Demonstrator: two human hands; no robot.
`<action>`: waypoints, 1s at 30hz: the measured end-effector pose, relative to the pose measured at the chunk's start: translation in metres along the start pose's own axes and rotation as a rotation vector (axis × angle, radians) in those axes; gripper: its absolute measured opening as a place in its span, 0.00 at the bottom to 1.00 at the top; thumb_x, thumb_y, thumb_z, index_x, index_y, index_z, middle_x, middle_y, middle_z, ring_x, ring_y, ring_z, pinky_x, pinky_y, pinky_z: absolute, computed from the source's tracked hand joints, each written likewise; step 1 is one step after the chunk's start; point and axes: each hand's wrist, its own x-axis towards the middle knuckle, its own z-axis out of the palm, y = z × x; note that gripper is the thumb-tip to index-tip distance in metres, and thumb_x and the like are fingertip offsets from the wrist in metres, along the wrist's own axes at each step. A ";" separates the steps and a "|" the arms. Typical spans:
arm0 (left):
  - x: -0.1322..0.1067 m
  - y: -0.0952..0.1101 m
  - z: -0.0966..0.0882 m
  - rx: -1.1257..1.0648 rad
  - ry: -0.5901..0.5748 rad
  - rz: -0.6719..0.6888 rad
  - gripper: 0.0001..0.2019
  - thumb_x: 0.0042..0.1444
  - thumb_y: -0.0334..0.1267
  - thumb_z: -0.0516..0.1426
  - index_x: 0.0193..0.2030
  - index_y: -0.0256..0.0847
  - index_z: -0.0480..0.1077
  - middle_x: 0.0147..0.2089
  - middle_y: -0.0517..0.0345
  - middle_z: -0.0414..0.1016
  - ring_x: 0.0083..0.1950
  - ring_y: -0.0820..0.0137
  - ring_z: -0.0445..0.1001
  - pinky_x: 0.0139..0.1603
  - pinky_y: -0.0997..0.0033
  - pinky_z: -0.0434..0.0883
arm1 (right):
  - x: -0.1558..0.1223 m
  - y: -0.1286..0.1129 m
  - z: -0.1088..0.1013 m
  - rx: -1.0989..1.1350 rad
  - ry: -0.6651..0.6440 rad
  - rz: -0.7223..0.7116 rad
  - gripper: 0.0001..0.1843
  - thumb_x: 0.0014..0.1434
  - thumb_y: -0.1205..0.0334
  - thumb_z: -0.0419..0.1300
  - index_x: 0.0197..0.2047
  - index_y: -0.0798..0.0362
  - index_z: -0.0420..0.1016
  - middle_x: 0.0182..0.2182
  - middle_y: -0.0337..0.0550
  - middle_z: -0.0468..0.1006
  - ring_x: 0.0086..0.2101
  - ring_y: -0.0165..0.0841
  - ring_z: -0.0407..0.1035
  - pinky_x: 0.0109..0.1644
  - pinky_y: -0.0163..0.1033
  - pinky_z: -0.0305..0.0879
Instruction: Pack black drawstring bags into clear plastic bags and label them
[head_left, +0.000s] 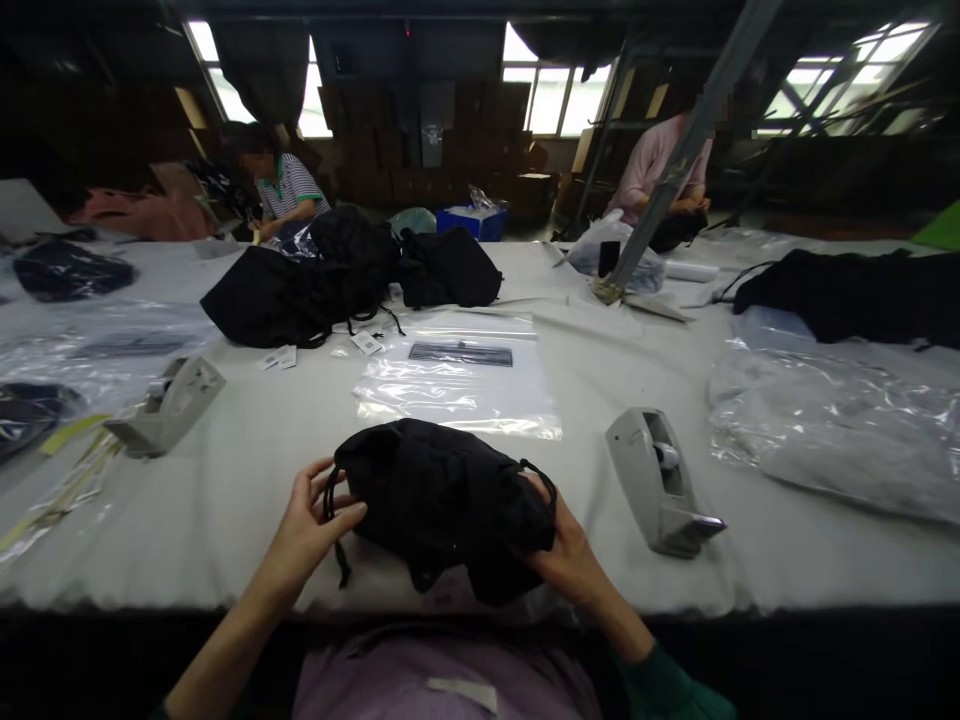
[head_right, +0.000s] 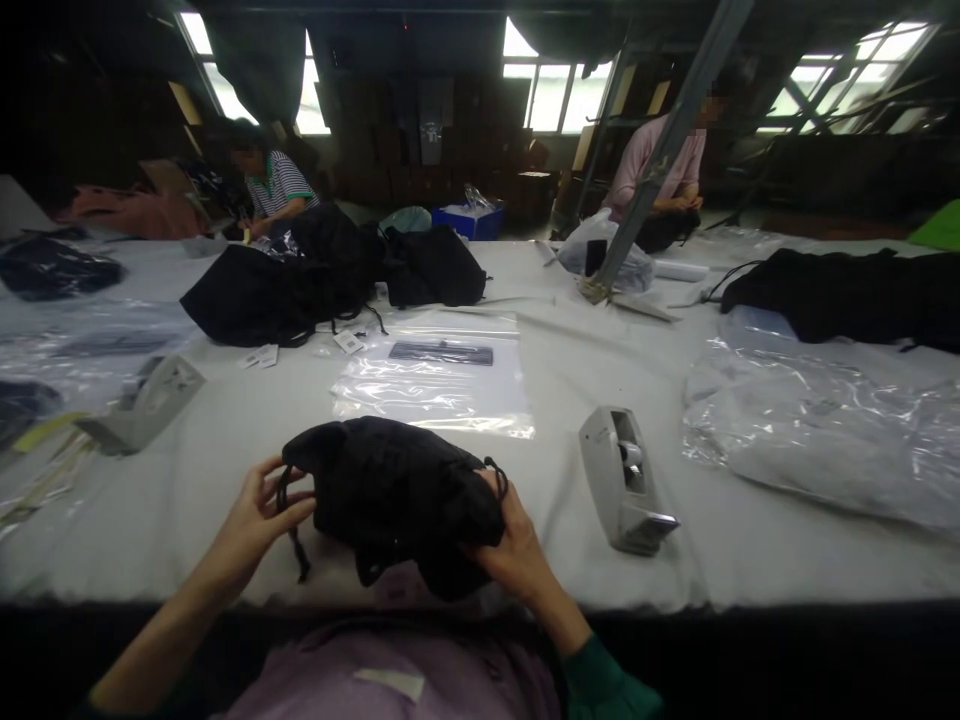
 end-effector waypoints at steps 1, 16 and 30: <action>-0.003 0.001 0.006 0.157 0.098 0.175 0.40 0.48 0.43 0.68 0.65 0.50 0.53 0.68 0.42 0.55 0.61 0.53 0.68 0.56 0.48 0.70 | 0.000 -0.002 0.000 0.002 -0.010 0.003 0.35 0.52 0.58 0.67 0.61 0.49 0.61 0.55 0.48 0.68 0.56 0.45 0.63 0.62 0.49 0.60; 0.050 0.131 0.035 0.464 -0.653 0.543 0.14 0.50 0.26 0.53 0.40 0.41 0.75 0.37 0.57 0.79 0.37 0.66 0.76 0.45 0.68 0.70 | -0.042 -0.081 -0.029 -0.092 0.017 0.059 0.13 0.64 0.57 0.56 0.32 0.51 0.79 0.28 0.43 0.81 0.29 0.36 0.76 0.34 0.37 0.73; 0.073 0.128 0.067 0.271 -0.651 0.295 0.12 0.46 0.29 0.54 0.37 0.37 0.74 0.35 0.55 0.78 0.39 0.64 0.75 0.40 0.69 0.70 | -0.023 -0.084 0.031 -0.051 0.136 0.285 0.14 0.55 0.50 0.65 0.31 0.54 0.79 0.24 0.42 0.74 0.23 0.33 0.69 0.26 0.36 0.67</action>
